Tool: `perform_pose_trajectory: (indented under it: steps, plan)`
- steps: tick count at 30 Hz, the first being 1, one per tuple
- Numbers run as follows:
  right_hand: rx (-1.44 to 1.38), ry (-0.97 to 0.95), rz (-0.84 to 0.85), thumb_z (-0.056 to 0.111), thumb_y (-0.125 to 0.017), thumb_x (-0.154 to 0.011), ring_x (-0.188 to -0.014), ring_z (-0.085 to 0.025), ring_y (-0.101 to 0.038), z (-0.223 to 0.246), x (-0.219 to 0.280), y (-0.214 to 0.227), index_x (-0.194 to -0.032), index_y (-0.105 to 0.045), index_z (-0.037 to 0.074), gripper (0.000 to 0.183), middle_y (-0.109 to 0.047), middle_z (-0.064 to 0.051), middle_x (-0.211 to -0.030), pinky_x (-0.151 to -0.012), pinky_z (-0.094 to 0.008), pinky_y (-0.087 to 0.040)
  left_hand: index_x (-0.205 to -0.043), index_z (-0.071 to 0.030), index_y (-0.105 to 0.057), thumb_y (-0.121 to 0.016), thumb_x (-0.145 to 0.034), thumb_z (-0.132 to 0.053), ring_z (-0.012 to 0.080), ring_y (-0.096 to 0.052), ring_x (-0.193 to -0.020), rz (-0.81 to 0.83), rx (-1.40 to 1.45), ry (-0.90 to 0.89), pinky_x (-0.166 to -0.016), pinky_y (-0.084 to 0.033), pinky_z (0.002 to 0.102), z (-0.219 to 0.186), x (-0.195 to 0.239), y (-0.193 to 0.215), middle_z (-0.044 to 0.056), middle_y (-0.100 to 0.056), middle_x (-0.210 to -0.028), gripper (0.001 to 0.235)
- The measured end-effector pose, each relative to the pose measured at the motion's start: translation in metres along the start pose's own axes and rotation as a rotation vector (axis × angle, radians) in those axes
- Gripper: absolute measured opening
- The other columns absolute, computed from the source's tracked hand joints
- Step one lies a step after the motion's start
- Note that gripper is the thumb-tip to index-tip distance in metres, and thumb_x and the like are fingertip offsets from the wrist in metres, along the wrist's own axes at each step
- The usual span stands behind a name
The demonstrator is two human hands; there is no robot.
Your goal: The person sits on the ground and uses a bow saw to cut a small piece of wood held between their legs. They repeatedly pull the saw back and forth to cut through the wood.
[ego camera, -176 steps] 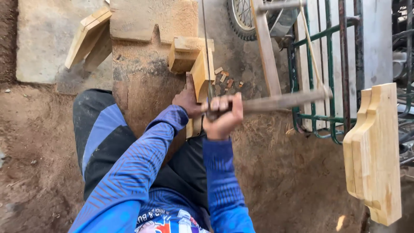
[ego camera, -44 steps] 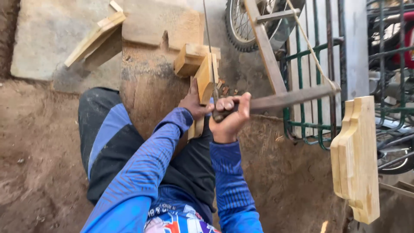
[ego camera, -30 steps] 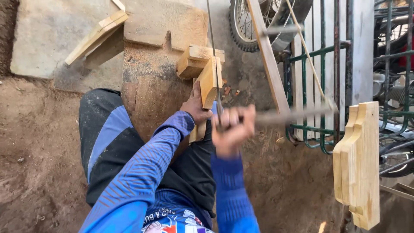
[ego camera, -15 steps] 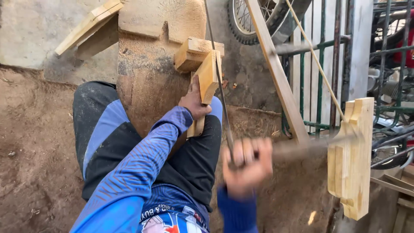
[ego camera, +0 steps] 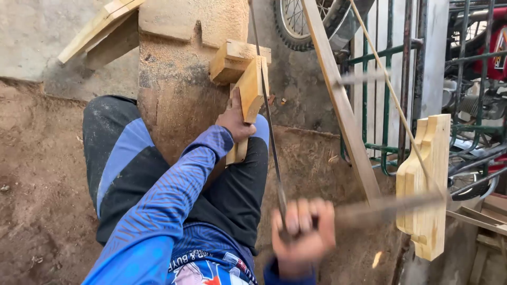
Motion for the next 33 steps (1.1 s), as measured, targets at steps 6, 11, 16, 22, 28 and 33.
perform_pose_trajectory:
  steps: [6, 11, 16, 22, 28, 33]
  plan:
    - [0.079, -0.037, 0.034, 0.046, -0.059, -0.101, -0.052, -0.014, -0.041, -0.079, -0.165, -0.02, -0.074, -0.047, 0.017, 0.041, -0.037, 0.005, -0.06, -0.052, -0.04, -0.04, -0.165, -0.009, 0.003, -0.075, -0.069, -0.044, 0.0473, -0.062, -0.122, -0.021, -0.022, 0.126, -0.102, -0.052, 0.048, 0.011, 0.034, -0.018, 0.03, -0.05, -0.149, 0.128]
    - [0.056, -0.017, 0.068, 0.052, -0.057, -0.097, -0.06, -0.018, -0.05, -0.072, -0.155, -0.041, -0.08, -0.054, 0.015, 0.041, -0.044, 0.001, -0.064, -0.056, -0.044, -0.045, -0.162, 0.006, -0.005, -0.074, -0.066, -0.051, 0.044, -0.066, -0.119, -0.013, 0.087, 0.166, -0.1, -0.055, 0.044, 0.035, 0.015, -0.034, 0.035, -0.065, -0.126, 0.132]
    - [-0.065, 0.002, 0.285, 0.048, -0.053, -0.108, -0.06, -0.016, -0.04, -0.037, -0.051, -0.023, -0.085, -0.052, 0.015, 0.04, -0.04, 0.002, -0.066, -0.059, -0.039, -0.04, -0.16, 0.003, -0.009, -0.076, -0.063, -0.05, 0.0441, -0.064, -0.118, -0.024, 0.052, 0.194, -0.101, -0.053, 0.044, 0.015, 0.009, -0.013, 0.032, -0.065, -0.124, 0.129]
    - [-0.07, 0.041, 0.101, 0.045, -0.047, -0.106, -0.057, -0.015, -0.04, -0.005, 0.054, 0.049, -0.092, -0.053, 0.013, 0.036, -0.041, 0.002, -0.064, -0.056, -0.041, -0.041, -0.16, 0.007, -0.004, -0.072, -0.065, -0.046, 0.0445, -0.066, -0.116, 0.127, -0.031, 0.16, -0.102, -0.052, 0.044, 0.01, 0.017, -0.015, 0.03, -0.068, -0.123, 0.128]
    - [0.03, 0.036, 0.089, 0.044, -0.052, -0.107, -0.049, -0.014, -0.036, -0.071, -0.106, -0.007, -0.071, -0.042, 0.017, 0.046, -0.034, 0.002, -0.058, -0.049, -0.036, -0.038, -0.158, 0.007, 0.002, -0.076, -0.064, -0.052, 0.0436, -0.064, -0.118, 0.103, -0.023, 0.155, -0.103, -0.05, 0.044, 0.016, 0.013, -0.02, 0.032, -0.065, -0.125, 0.136]
    - [-0.005, 0.106, 0.219, 0.043, -0.054, -0.106, -0.054, -0.014, -0.037, -0.051, -0.055, 0.001, -0.082, -0.045, 0.016, 0.038, -0.035, 0.003, -0.064, -0.05, -0.036, -0.037, -0.158, 0.006, 0.004, -0.076, -0.061, -0.048, 0.0449, -0.065, -0.116, 0.1, -0.026, 0.189, -0.101, -0.052, 0.044, 0.023, 0.016, -0.022, 0.032, -0.065, -0.124, 0.137]
Point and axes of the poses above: each hand's wrist, its own x-axis away from the middle knuckle, its own y-axis out of the back of the hand, z = x × y, the point moved 7 cm from there along -x, towards the middle knuckle
